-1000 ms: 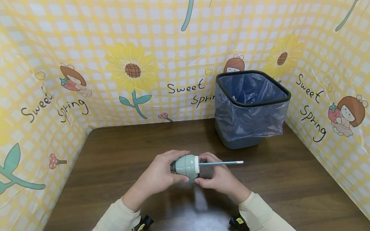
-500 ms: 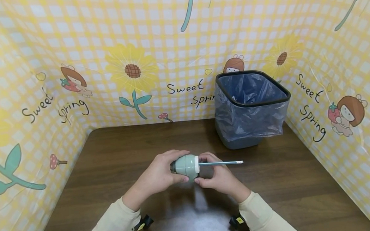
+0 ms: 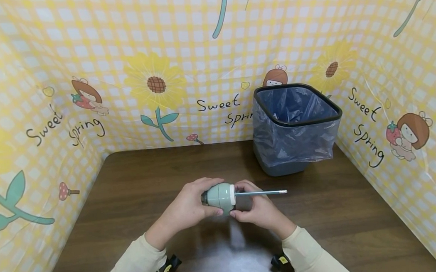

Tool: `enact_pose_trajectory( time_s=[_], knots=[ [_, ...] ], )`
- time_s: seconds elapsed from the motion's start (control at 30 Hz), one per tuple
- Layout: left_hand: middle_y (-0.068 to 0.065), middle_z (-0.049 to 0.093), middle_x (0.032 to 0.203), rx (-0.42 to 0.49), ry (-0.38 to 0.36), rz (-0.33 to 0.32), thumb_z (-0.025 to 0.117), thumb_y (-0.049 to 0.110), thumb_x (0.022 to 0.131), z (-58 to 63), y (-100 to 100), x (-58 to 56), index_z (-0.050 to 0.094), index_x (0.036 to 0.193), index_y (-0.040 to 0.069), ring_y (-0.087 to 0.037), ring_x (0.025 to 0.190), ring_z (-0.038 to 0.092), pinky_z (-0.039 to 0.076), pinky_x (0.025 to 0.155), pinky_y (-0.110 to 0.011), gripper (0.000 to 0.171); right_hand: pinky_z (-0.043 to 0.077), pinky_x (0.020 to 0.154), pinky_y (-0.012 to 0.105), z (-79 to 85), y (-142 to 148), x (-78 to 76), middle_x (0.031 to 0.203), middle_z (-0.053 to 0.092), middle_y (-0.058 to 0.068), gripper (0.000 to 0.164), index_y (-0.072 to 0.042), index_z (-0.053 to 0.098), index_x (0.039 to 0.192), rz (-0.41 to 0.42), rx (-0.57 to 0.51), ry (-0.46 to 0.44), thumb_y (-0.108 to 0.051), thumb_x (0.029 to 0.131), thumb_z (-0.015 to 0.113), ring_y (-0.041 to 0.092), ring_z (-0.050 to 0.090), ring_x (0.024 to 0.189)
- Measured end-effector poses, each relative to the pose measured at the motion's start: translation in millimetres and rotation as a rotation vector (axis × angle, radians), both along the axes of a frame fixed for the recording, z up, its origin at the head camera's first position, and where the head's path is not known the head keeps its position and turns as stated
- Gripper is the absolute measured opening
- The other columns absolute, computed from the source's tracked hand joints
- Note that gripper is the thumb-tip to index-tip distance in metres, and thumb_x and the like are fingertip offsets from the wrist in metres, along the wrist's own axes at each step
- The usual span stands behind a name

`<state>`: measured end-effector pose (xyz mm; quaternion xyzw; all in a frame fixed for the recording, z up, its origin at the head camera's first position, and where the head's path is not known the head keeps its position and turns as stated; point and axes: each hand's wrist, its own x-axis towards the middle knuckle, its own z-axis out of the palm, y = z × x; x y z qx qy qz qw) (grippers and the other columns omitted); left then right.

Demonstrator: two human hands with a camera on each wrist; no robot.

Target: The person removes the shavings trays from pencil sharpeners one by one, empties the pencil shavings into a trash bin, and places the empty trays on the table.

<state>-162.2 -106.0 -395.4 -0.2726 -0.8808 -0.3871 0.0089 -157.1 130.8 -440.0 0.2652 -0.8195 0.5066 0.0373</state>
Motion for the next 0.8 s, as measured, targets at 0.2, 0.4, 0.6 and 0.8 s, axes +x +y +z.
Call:
enact_pose_trajectory(
  time_s=[0.2, 0.4, 0.6, 0.8],
  knots=[
    [0.008, 0.065, 0.130, -0.005, 0.002, 0.004, 0.096, 0.021, 0.071, -1.1, 0, 0.4, 0.064, 0.137, 0.023, -0.012, 0.103, 0.061, 0.053, 0.087, -0.032, 0.073, 0.045, 0.104, 0.035, 0.7, -1, 1.6, 0.123, 0.063, -0.001, 0.052, -0.011, 0.063, 0.121, 0.005, -0.006, 0.005, -0.008, 0.075, 0.088, 0.016, 0.057, 0.115],
    [0.008, 0.065, 0.131, 0.005, -0.004, 0.006, 0.096, 0.020, 0.071, -1.8, -1, 1.4, 0.064, 0.137, 0.024, -0.012, 0.104, 0.061, 0.053, 0.087, -0.032, 0.073, 0.044, 0.106, 0.036, -7.5, 1, -3.0, 0.124, 0.062, -0.001, 0.054, -0.011, 0.063, 0.122, 0.001, 0.003, -0.013, -0.007, 0.075, 0.088, 0.017, 0.057, 0.117],
    [0.008, 0.065, 0.131, 0.008, 0.003, 0.009, 0.096, 0.021, 0.072, -2.4, -1, 1.4, 0.063, 0.138, 0.025, -0.012, 0.102, 0.061, 0.053, 0.085, -0.032, 0.073, 0.043, 0.107, 0.033, -25.7, 6, -14.2, 0.126, 0.061, -0.005, 0.059, -0.016, 0.062, 0.125, -0.006, 0.014, -0.007, -0.010, 0.074, 0.091, 0.017, 0.056, 0.120],
    [0.008, 0.065, 0.130, 0.010, 0.016, 0.012, 0.096, 0.022, 0.072, -2.9, 0, 1.0, 0.063, 0.138, 0.026, -0.012, 0.102, 0.061, 0.053, 0.085, -0.032, 0.074, 0.042, 0.107, 0.030, -25.8, 8, -15.7, 0.126, 0.061, -0.007, 0.060, -0.019, 0.061, 0.126, 0.014, -0.013, -0.002, -0.016, 0.074, 0.092, 0.016, 0.057, 0.120]
  ],
)
